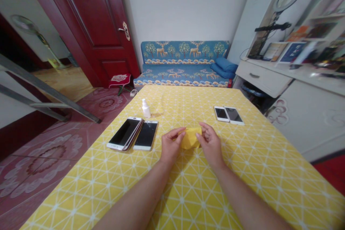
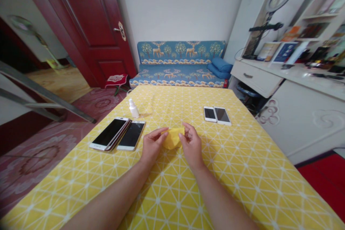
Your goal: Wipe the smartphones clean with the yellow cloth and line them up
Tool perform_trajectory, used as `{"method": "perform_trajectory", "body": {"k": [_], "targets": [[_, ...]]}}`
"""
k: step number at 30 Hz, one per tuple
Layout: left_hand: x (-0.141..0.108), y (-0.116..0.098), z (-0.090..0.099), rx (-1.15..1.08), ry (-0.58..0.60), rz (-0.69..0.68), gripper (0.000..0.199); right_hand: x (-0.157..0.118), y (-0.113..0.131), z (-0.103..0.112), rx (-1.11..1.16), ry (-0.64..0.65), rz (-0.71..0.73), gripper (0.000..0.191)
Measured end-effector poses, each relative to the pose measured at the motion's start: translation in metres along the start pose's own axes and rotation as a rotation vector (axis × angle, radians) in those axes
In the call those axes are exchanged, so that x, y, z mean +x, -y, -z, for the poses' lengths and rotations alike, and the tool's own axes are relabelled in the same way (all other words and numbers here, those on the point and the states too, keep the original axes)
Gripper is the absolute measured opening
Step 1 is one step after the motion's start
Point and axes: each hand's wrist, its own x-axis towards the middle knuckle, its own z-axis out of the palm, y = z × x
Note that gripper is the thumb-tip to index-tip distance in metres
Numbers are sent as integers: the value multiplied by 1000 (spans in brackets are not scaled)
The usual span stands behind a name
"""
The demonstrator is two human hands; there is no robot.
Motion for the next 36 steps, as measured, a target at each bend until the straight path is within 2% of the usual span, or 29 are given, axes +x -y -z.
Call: {"method": "perform_trajectory", "body": {"k": [3, 8, 15, 21, 23, 26, 28, 32, 36], "targets": [[-1, 2, 1, 40, -25, -9, 20, 1, -4, 2, -88, -11, 22, 35], [0, 8, 3, 95, -39, -30, 29, 3, -3, 4, -228, -42, 196, 27], [3, 8, 8, 182, 7, -161, 17, 2, 2, 5, -280, -59, 309, 17], [2, 1, 7, 219, -36, -224, 11, 1, 9, 2, -297, -120, 348, 9], [0, 0, 6, 123, 8, -172, 14, 0, 11, 2, -260, -105, 319, 10], [-2, 3, 2, -111, 103, 55, 22, -3, 12, 1, -165, -33, 202, 16], [-3, 7, 1, -225, 99, 178, 27, -4, 12, 2, -118, -6, 106, 21], [-2, 10, 0, -392, 53, 259, 31, -3, 13, 2, -8, 53, -52, 33], [-1, 8, 1, -560, 94, 302, 32, 0, 14, -1, 97, 132, -181, 40]]}}
